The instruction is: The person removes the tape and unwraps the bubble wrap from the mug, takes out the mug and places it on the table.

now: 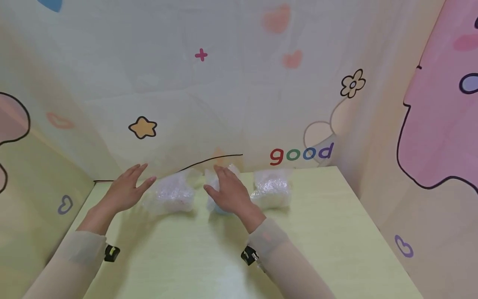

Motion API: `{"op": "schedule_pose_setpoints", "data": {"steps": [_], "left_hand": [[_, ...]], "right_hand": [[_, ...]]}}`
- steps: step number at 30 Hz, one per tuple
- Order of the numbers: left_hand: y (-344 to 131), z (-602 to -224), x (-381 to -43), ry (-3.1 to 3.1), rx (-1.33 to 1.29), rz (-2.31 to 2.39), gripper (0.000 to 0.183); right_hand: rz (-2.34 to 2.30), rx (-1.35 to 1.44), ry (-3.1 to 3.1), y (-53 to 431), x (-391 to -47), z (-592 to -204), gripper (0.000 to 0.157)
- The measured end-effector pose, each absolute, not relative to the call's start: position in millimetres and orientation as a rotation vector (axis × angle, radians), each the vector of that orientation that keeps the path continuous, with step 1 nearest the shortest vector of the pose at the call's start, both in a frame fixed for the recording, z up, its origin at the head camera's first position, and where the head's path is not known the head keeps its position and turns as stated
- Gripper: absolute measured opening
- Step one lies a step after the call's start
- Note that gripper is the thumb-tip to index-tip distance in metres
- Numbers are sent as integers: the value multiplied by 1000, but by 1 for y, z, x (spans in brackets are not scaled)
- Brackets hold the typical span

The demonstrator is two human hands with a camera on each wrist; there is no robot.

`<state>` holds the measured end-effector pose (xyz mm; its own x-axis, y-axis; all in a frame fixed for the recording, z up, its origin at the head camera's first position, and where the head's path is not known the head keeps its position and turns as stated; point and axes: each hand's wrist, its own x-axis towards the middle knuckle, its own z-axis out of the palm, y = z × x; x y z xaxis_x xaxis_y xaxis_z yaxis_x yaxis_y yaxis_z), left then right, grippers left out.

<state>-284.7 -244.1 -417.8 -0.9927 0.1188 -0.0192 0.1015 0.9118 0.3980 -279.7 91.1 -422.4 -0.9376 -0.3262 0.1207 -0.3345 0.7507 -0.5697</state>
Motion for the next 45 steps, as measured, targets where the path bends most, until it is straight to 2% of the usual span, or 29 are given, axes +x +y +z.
{"op": "schedule_pose_setpoints", "data": {"steps": [15, 27, 45], "left_hand": [[-248, -422, -279, 2949, 214, 881, 89], [-249, -440, -279, 2871, 102, 1102, 92], [-245, -454, -280, 2796, 43, 1176, 93]], "right_hand": [[1095, 597, -2897, 69, -276, -431, 74], [1299, 632, -2843, 46, -270, -435, 73], [1435, 621, -2874, 19, -273, -449, 76]]}}
